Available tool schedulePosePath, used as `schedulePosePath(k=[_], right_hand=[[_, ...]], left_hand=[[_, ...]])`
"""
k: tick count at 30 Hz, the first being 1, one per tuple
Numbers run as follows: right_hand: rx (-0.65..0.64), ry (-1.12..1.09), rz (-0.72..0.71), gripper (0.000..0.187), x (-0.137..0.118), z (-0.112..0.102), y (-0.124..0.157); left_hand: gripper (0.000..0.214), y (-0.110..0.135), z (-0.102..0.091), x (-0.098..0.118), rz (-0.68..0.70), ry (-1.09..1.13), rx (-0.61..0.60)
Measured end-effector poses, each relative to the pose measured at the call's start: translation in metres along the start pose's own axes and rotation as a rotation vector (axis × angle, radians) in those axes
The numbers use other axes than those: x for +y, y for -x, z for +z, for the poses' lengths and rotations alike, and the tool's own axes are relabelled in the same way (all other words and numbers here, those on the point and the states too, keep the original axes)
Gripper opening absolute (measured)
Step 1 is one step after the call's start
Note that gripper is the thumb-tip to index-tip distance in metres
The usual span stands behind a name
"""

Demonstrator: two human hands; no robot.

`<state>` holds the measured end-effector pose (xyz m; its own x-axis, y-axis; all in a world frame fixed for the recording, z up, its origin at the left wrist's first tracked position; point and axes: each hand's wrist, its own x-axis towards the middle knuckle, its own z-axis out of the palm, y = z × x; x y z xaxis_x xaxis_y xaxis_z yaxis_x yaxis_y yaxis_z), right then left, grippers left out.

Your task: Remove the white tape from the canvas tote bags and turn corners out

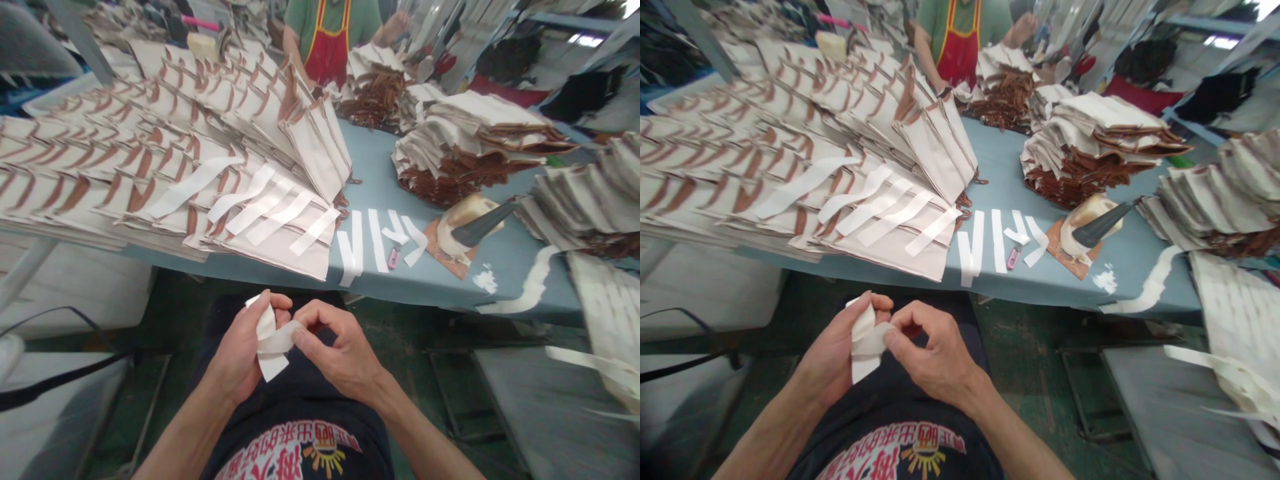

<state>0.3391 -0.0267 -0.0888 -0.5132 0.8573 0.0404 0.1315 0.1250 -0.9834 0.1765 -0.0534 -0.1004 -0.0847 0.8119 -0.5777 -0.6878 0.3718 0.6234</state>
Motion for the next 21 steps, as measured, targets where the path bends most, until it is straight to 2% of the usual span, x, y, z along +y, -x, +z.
schedulePosePath(k=[3,6,15,17,21], right_hand=[[-0.054,-0.16,0.116,0.021,0.0003,0.0059,0.0013],[-0.072,-0.226,0.129,0.027,0.0017,0.008,0.0015],[-0.111,0.17,-0.047,0.01,-0.001,0.0057,0.0028],[-0.107,0.146,-0.001,0.009,-0.0012,0.0076,0.0034],[-0.041,-0.053,0.11,0.017,-0.002,0.0088,0.002]], left_hand=[[0.059,0.0017,0.0001,0.0004,-0.003,0.001,-0.028],[0.058,0.0038,-0.0025,0.0022,0.001,-0.013,-0.052],[0.062,0.0041,-0.0024,0.0068,-0.029,-0.05,-0.076],[0.06,0.0028,-0.0026,0.0051,-0.021,-0.068,-0.076],[0.055,0.0014,-0.0054,0.0007,0.008,-0.14,-0.075]])
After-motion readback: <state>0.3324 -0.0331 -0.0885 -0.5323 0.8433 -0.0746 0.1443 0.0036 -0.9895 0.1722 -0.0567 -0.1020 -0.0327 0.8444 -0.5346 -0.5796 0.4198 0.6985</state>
